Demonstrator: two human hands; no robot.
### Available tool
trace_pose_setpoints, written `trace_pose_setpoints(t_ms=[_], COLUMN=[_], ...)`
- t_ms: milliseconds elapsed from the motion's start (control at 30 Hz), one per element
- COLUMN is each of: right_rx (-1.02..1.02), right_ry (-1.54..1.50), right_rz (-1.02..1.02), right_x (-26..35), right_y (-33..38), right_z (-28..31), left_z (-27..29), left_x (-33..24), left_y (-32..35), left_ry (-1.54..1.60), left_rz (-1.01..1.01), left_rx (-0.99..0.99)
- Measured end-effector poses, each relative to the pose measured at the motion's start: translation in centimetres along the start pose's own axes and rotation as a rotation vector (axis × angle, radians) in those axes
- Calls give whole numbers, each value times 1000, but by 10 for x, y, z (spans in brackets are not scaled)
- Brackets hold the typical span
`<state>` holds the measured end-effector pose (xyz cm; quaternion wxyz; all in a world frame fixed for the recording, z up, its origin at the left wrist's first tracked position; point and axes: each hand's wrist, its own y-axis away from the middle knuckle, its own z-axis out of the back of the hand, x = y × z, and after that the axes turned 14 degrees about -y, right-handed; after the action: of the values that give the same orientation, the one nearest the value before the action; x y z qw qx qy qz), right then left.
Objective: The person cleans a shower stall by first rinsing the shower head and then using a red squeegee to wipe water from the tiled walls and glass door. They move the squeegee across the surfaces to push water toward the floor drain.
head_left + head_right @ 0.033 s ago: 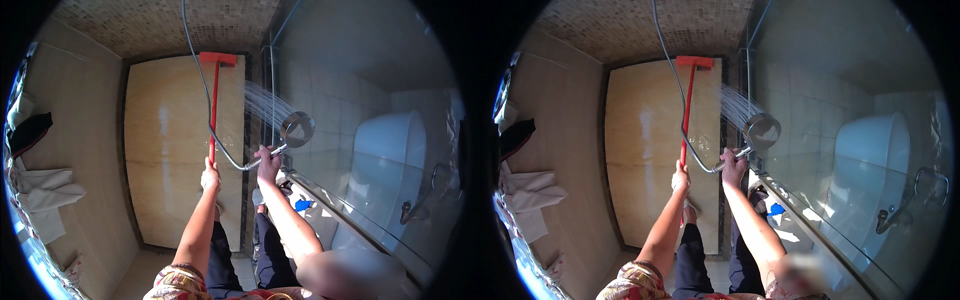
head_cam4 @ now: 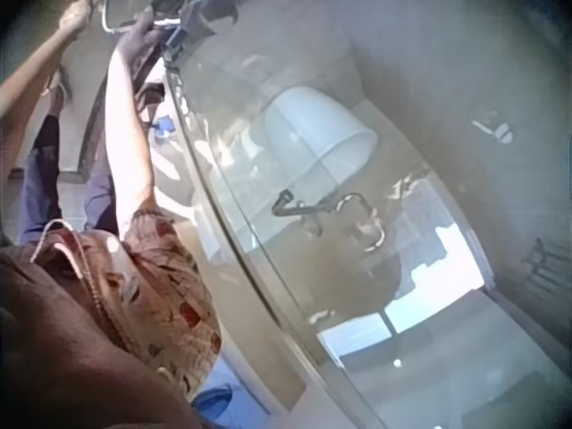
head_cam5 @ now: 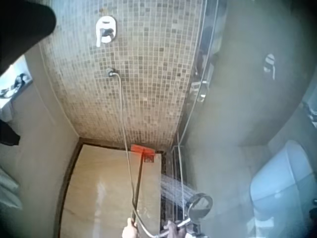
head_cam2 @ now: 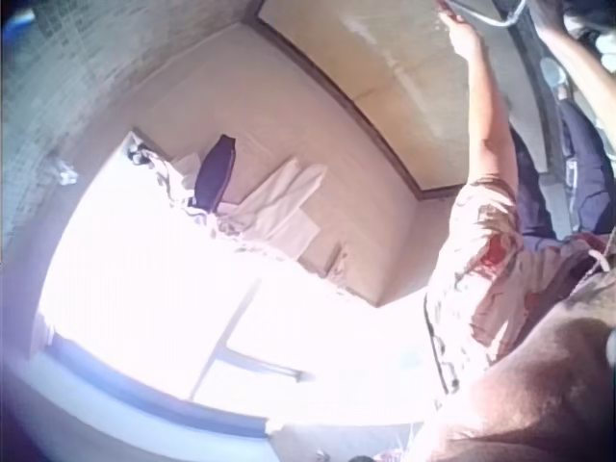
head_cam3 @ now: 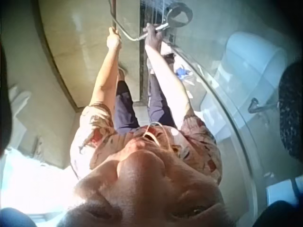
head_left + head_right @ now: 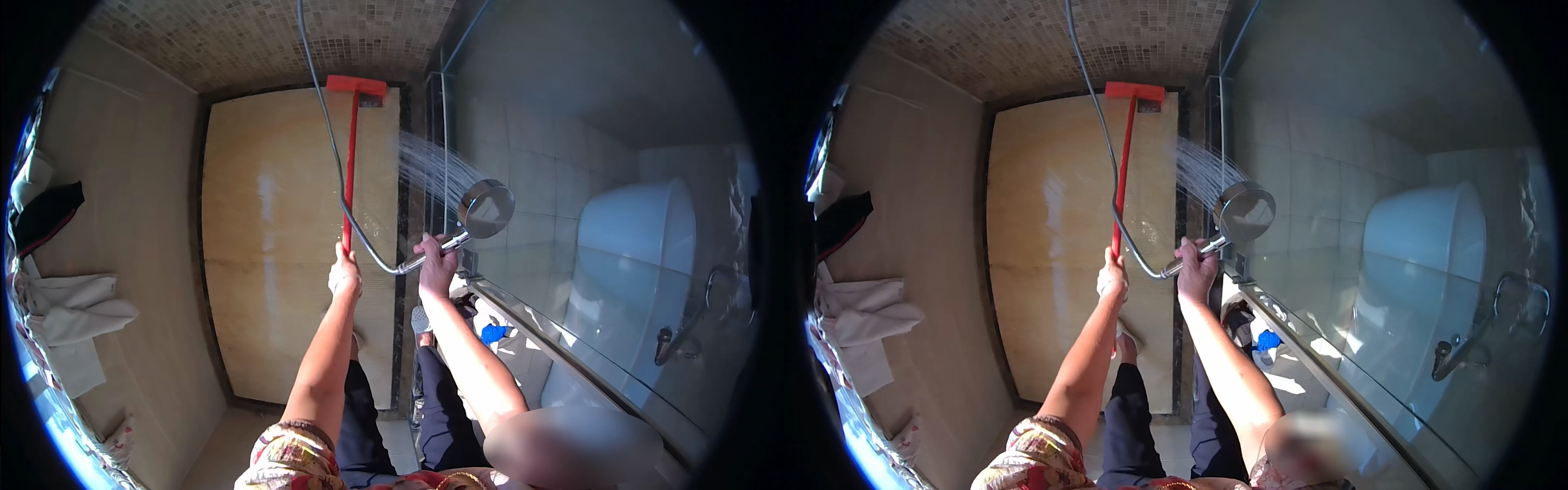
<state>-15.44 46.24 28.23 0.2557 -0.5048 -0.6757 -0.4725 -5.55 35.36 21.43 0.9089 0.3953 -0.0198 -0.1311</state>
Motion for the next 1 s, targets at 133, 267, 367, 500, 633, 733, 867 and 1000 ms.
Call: trace_pose_setpoints(t_ms=[133,267,367,500,633,733,867,1000], right_rx=[48,37,113,117,173,188,185,216], right_ry=[-30,-32,-6,22,-31,16,43,122], right_rz=[-27,7,25,-8,39,20,34,44], right_x=[-3,-2,-6,-6,-8,-10,-8,-10], right_y=[1,-8,-16,-15,-27,-46,-45,-44], right_z=[-13,-9,-4,-13,-49,-58,-61,-47], left_z=[-5,-54,-60,-19,-6,9,15,7], left_x=[-8,38,38,-23,-36,-45,-30,-15], left_y=[-13,52,68,24,-33,-25,1,29], left_ry=[0,-16,-11,102,347,655,1099,1209], left_rz=[24,71,47,-62,-57,-68,-183,-147], left_rx=[-26,74,77,-12,71,267,536,641])
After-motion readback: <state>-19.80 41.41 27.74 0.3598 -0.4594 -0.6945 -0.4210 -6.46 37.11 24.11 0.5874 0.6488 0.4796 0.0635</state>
